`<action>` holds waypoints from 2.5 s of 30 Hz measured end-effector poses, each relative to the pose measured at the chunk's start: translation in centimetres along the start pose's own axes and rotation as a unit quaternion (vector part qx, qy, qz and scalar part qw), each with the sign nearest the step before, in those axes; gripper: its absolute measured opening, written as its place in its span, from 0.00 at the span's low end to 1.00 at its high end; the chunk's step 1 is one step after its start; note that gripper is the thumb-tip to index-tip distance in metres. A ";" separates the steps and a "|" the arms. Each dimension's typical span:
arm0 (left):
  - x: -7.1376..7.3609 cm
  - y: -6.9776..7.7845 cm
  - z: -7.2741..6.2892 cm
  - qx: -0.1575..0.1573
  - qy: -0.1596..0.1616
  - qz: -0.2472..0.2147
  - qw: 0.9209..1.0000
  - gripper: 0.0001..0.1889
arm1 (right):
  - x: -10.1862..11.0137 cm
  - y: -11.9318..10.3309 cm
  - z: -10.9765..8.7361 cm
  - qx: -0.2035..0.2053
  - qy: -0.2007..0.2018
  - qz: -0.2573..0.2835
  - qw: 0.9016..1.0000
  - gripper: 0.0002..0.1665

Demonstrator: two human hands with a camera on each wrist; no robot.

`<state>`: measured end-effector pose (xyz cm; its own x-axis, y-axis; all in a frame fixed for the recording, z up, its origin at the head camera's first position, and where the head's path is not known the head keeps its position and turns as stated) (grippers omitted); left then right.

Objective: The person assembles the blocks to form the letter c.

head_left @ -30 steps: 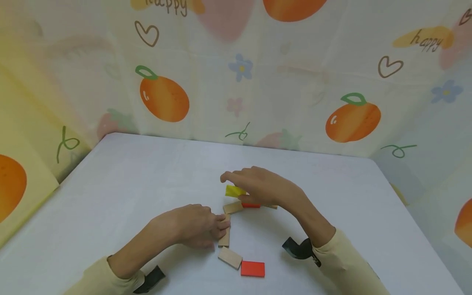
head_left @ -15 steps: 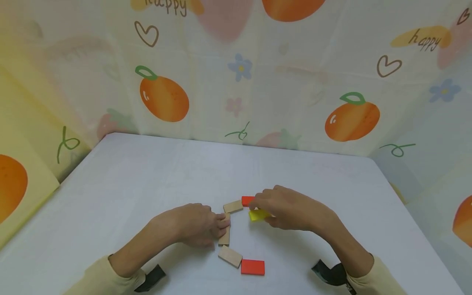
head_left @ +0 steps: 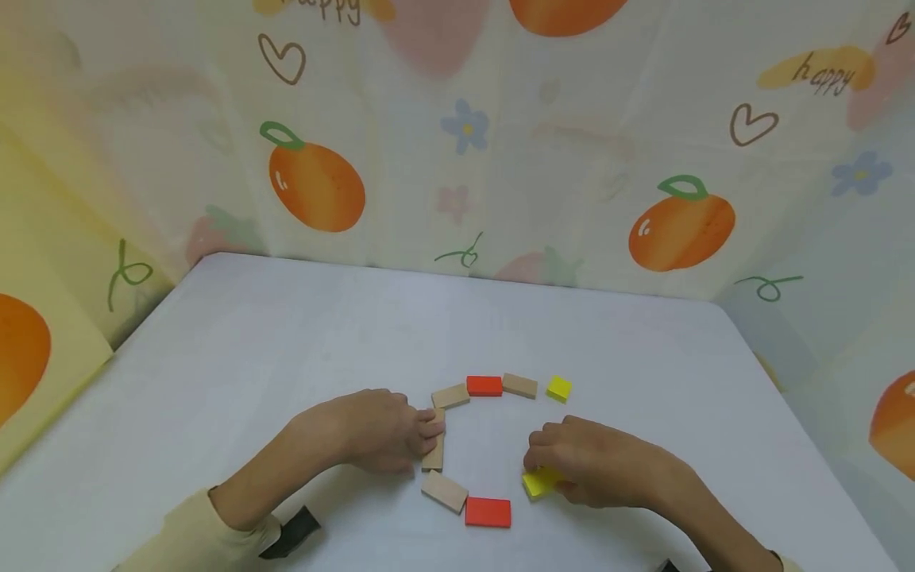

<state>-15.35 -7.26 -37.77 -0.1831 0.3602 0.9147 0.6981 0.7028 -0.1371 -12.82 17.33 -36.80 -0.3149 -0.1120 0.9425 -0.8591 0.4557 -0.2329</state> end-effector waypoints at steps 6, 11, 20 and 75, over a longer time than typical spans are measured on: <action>0.0 -0.3 -0.1 0.022 -0.016 -0.053 0.998 0.23 | -1.3 -0.5 -0.3 0.031 0.010 0.006 0.999 0.17; 0.1 -0.4 0.0 0.015 -0.009 -0.062 0.998 0.23 | -1.9 -1.2 -0.2 0.065 0.023 -0.006 0.998 0.19; 0.3 -0.2 -0.2 0.004 0.002 -0.047 0.999 0.24 | -1.8 -1.4 0.0 0.049 0.004 -0.004 0.999 0.19; 0.3 -0.2 -0.3 0.010 0.008 -0.032 0.999 0.22 | 1.6 -0.4 -0.7 0.036 0.041 -0.056 0.997 0.18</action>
<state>-15.33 -7.46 -37.34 -0.2158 0.3050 0.9276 0.6719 0.7357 -0.0856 -12.75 17.58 -35.03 -0.1835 -0.0848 0.9794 -0.9151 0.3785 -0.1387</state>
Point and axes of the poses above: each hand's wrist, its own z-axis towards the middle knuckle, its own x-axis out of the back of the hand, y = z × x, the point moved 4 cm from there along z, towards the middle knuckle, and after that the axes turned 13 degrees about x, right-handed, at the moved point
